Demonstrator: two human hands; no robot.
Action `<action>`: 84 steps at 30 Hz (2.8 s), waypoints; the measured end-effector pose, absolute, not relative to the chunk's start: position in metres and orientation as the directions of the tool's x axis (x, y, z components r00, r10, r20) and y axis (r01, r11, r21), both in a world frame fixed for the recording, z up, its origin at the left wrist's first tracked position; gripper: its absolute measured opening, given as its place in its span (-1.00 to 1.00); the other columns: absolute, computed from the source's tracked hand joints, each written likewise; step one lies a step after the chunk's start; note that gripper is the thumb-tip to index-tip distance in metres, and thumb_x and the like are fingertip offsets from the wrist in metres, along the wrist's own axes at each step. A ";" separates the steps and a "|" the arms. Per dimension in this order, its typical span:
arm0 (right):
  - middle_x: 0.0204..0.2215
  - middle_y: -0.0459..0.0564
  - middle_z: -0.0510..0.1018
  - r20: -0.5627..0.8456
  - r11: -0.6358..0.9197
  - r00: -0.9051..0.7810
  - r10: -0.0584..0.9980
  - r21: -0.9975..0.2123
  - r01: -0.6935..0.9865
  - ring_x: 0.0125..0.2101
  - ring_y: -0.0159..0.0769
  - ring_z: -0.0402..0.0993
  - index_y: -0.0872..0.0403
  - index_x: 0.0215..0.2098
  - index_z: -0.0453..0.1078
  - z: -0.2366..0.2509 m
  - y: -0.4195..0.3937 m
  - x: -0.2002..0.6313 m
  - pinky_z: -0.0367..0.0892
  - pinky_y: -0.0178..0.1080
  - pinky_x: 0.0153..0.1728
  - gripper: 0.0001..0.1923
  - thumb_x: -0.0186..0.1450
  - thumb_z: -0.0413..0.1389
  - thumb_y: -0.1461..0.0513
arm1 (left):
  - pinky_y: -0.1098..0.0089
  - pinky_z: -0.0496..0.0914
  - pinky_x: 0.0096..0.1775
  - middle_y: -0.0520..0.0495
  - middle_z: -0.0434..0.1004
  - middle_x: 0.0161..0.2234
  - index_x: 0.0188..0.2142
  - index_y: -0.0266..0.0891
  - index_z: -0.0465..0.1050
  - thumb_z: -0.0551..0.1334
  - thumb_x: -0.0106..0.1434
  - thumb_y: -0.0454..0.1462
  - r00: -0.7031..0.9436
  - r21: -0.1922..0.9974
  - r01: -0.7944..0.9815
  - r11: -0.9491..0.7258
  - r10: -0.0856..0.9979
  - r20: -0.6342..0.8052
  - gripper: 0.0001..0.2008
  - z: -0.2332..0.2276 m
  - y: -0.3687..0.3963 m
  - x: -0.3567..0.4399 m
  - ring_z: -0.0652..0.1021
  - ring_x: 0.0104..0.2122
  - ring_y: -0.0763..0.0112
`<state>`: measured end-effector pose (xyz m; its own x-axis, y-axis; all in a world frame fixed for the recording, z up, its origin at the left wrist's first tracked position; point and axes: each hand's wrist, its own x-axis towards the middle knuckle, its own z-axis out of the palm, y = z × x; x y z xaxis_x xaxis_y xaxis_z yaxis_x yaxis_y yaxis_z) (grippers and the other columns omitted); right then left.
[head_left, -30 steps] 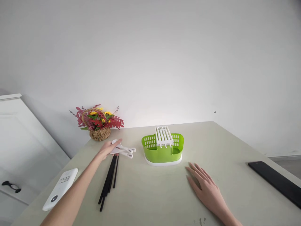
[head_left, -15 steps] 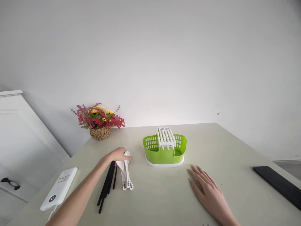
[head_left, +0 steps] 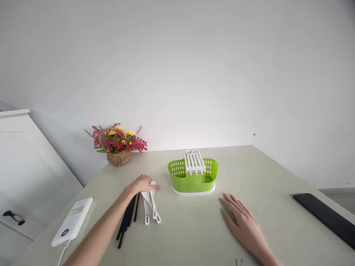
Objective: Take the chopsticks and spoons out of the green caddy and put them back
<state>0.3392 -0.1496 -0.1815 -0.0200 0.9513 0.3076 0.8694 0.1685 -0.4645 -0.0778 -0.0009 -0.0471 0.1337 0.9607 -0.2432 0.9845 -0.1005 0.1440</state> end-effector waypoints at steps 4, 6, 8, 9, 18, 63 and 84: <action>0.38 -0.19 0.26 0.307 0.160 -0.011 0.952 -0.466 0.870 0.41 -0.09 0.08 -0.16 0.31 0.35 -0.184 -0.149 0.339 0.15 0.13 0.37 -0.49 0.47 -0.07 -0.04 | 0.30 0.44 -0.16 -0.22 0.69 -0.33 -0.44 -0.13 0.61 0.14 0.21 0.21 0.127 0.035 0.992 -0.124 0.983 -0.131 -0.47 -0.053 -0.006 -0.075 0.67 -0.21 0.06; 0.38 -0.19 0.27 0.312 0.161 -0.009 0.950 -0.466 0.870 0.40 -0.08 0.09 -0.16 0.31 0.35 -0.184 -0.149 0.339 0.15 0.14 0.37 -0.49 0.47 -0.07 -0.04 | 0.23 0.43 -0.12 -0.28 0.69 -0.26 -0.40 -0.15 0.63 0.09 0.27 0.20 0.129 -0.025 0.991 -0.132 0.988 -0.088 -0.44 -0.056 -0.006 -0.073 0.66 -0.14 -0.02; 0.38 -0.19 0.27 0.321 0.167 -0.009 0.947 -0.469 0.868 0.40 -0.08 0.10 -0.16 0.31 0.35 -0.184 -0.149 0.339 0.15 0.14 0.37 -0.49 0.47 -0.06 -0.04 | 0.18 0.41 -0.10 -0.32 0.69 -0.23 -0.38 -0.16 0.64 0.04 0.31 0.19 0.129 -0.077 0.988 -0.133 0.990 -0.058 -0.41 -0.059 -0.006 -0.073 0.65 -0.11 -0.08; 0.38 -0.19 0.27 0.325 0.169 -0.008 0.946 -0.470 0.866 0.40 -0.08 0.10 -0.17 0.31 0.35 -0.184 -0.149 0.339 0.15 0.13 0.37 -0.50 0.47 -0.05 -0.04 | 0.16 0.41 -0.09 -0.33 0.68 -0.23 -0.36 -0.16 0.64 0.03 0.32 0.19 0.127 -0.099 0.986 -0.131 0.991 -0.047 -0.41 -0.061 -0.005 -0.072 0.64 -0.11 -0.10; 0.38 -0.17 0.27 0.325 0.177 -0.023 0.945 -0.454 0.873 0.40 -0.10 0.10 -0.13 0.31 0.35 -0.181 -0.149 0.339 0.15 0.11 0.38 -0.49 0.47 -0.07 -0.03 | 0.13 0.35 -0.09 -0.40 0.66 -0.22 -0.25 -0.21 0.65 -0.04 0.42 0.12 0.106 -0.167 0.981 -0.098 0.993 0.041 -0.39 -0.068 -0.007 -0.067 0.63 -0.11 -0.11; 0.37 -0.26 0.28 0.316 0.162 0.000 0.949 -0.486 0.859 0.40 -0.10 0.10 -0.20 0.29 0.36 -0.189 -0.147 0.337 0.18 0.10 0.36 -0.50 0.46 -0.08 -0.05 | -0.10 0.21 0.29 -0.38 0.39 0.25 0.27 -0.34 0.24 0.02 0.46 -0.15 0.472 -0.121 0.856 -0.502 0.664 0.580 -0.52 -0.005 -0.016 0.124 0.36 0.29 -0.03; 0.40 -0.29 0.21 0.266 0.129 0.003 0.964 -0.480 0.868 0.42 -0.11 0.04 -0.22 0.32 0.32 -0.186 -0.149 0.338 0.17 0.09 0.37 -0.46 0.47 -0.12 -0.09 | 0.12 0.28 0.27 -0.13 0.41 0.28 0.32 -0.12 0.29 -0.03 0.50 -0.14 0.381 -0.154 0.920 -0.361 0.725 0.574 -0.53 0.014 0.058 -0.049 0.39 0.28 0.18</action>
<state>0.3378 -0.1489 -0.1865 0.0032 0.9641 0.2656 0.8677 0.1294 -0.4799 -0.0488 0.0582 0.0137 0.3811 0.7247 0.5740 0.9196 -0.3613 -0.1543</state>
